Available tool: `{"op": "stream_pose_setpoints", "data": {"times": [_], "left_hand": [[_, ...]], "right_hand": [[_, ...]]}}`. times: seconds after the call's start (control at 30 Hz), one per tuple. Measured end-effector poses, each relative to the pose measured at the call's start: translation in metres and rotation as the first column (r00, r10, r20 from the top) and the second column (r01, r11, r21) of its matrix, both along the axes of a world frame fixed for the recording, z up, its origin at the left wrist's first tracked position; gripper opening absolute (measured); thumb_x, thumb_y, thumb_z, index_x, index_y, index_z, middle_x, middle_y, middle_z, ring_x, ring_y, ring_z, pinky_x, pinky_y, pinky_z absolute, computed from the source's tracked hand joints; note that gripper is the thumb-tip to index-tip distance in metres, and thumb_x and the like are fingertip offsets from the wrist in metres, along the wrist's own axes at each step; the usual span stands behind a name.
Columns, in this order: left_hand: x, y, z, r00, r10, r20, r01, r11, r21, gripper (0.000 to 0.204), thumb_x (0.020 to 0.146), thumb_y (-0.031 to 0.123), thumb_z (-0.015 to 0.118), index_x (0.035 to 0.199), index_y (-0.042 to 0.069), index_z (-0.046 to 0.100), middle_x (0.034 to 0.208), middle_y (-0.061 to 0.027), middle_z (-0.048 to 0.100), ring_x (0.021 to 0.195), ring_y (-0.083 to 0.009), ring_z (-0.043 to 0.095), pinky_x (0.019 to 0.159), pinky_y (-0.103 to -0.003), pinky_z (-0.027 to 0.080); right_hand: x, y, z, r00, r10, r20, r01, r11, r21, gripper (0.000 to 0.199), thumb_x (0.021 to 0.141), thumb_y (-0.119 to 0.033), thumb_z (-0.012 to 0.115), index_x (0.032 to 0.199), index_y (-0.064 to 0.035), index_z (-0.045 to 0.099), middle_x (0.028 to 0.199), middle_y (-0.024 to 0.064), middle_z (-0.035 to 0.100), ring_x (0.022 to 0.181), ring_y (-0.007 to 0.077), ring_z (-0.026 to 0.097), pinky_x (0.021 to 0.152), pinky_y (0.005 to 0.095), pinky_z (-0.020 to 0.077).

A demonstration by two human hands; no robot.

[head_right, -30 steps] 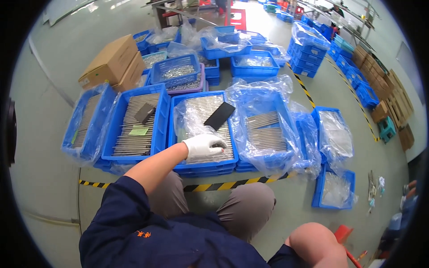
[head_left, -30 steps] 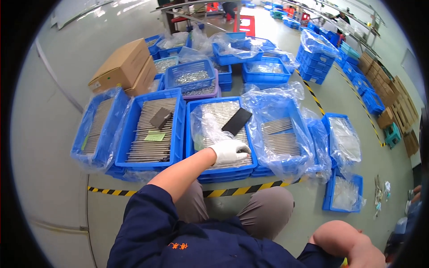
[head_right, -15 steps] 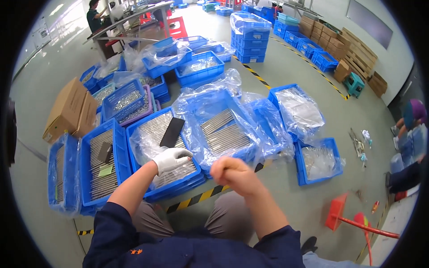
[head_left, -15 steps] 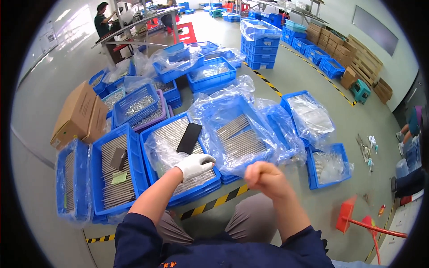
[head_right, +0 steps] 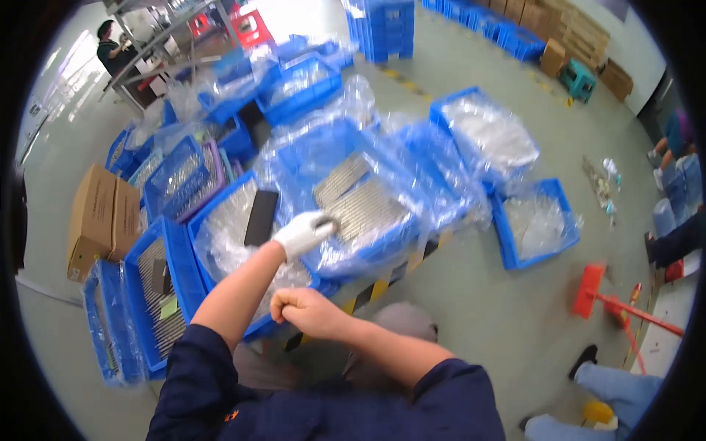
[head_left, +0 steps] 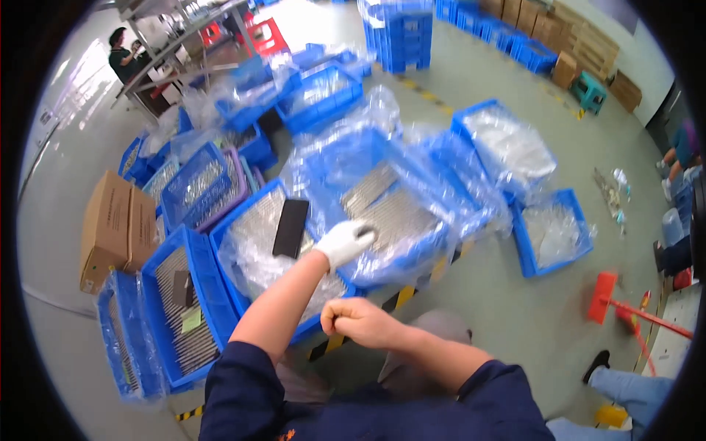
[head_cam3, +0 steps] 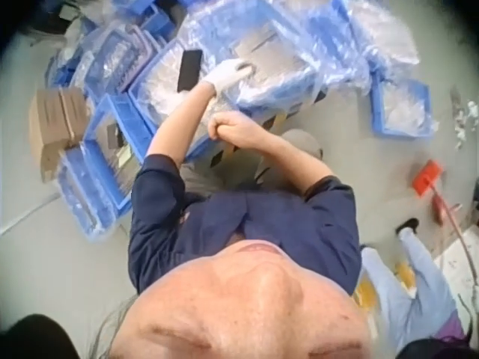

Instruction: Sorting and organizing bundles of long metal rods into plastic bags and blue industrial crates.

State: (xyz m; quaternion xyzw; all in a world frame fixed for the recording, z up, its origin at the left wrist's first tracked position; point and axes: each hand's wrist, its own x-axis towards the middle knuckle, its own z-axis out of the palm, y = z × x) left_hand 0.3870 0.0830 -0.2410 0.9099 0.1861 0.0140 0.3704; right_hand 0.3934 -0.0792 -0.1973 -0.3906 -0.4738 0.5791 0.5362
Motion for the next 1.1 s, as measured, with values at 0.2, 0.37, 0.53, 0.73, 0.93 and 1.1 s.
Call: {"op": "stream_pose_setpoints", "data": {"times": [0.2, 0.37, 0.53, 0.73, 0.93, 1.1], "left_hand": [[0.037, 0.017, -0.012, 0.999, 0.039, 0.003, -0.038, 0.99, -0.139, 0.031, 0.077, 0.025, 0.046, 0.096, 0.004, 0.057, 0.095, -0.0146, 0.057, 0.09, -0.0257, 0.054, 0.079, -0.032, 0.041], [0.065, 0.061, -0.039, 0.964, 0.255, 0.071, -0.239, 0.954, -0.183, 0.03, 0.076, 0.021, 0.049, 0.099, 0.002, 0.055, 0.096, -0.014, 0.058, 0.089, -0.0241, 0.055, 0.078, -0.03, 0.042], [0.079, 0.112, -0.09, 0.888, 0.449, -0.097, -0.448, 0.893, 0.039, 0.04, 0.074, 0.026, 0.051, 0.107, 0.005, 0.051, 0.102, -0.0162, 0.055, 0.096, -0.0291, 0.051, 0.083, -0.034, 0.04], [0.102, 0.111, -0.128, 0.793, 0.511, -0.331, -0.382, 0.841, 0.382, 0.051, 0.068, 0.026, 0.057, 0.114, 0.007, 0.044, 0.107, -0.0171, 0.048, 0.097, -0.0326, 0.048, 0.084, -0.037, 0.039], [0.107, 0.115, -0.126, 0.824, 0.465, -0.323, -0.303, 0.844, 0.442, 0.054, 0.065, 0.023, 0.06, 0.113, 0.008, 0.043, 0.106, -0.0145, 0.048, 0.095, -0.0307, 0.048, 0.08, -0.038, 0.042], [0.112, 0.121, -0.122, 0.829, 0.426, -0.363, -0.198, 0.83, 0.521, 0.051, 0.063, 0.021, 0.062, 0.108, 0.007, 0.044, 0.098, -0.0125, 0.051, 0.089, -0.0285, 0.051, 0.075, -0.038, 0.043]], "right_hand": [[0.007, 0.007, -0.009, 0.994, -0.047, 0.1, 0.043, 0.998, 0.045, 0.01, 0.067, 0.004, 0.04, 0.071, 0.0, 0.049, 0.068, 0.0081, 0.05, 0.065, 0.0188, 0.049, 0.062, 0.0274, 0.0402], [0.025, 0.026, -0.018, 0.998, 0.003, 0.058, -0.007, 0.998, 0.07, 0.013, 0.065, 0.006, 0.041, 0.071, -0.0007, 0.049, 0.071, 0.0088, 0.049, 0.068, 0.0221, 0.049, 0.062, 0.0296, 0.0402], [0.044, 0.042, -0.04, 0.992, 0.093, 0.085, -0.095, 0.995, 0.02, 0.007, 0.067, 0.002, 0.044, 0.072, -0.0026, 0.048, 0.071, 0.0097, 0.047, 0.068, 0.0261, 0.049, 0.061, 0.0333, 0.0397], [0.074, 0.054, -0.055, 0.988, 0.151, 0.008, -0.151, 0.988, -0.019, 0.008, 0.066, 0.002, 0.043, 0.071, -0.0024, 0.048, 0.071, 0.0105, 0.047, 0.069, 0.027, 0.049, 0.062, 0.0346, 0.0397], [0.1, 0.068, -0.06, 0.98, 0.192, -0.058, -0.195, 0.98, -0.044, 0.008, 0.066, 0.001, 0.043, 0.072, -0.0019, 0.048, 0.07, 0.0108, 0.048, 0.07, 0.0273, 0.05, 0.063, 0.0349, 0.0402], [0.107, 0.075, -0.065, 0.986, 0.157, -0.062, -0.16, 0.986, -0.046, 0.008, 0.066, 0.001, 0.043, 0.071, -0.0015, 0.048, 0.07, 0.0108, 0.048, 0.07, 0.0269, 0.05, 0.063, 0.0343, 0.0407]]}}
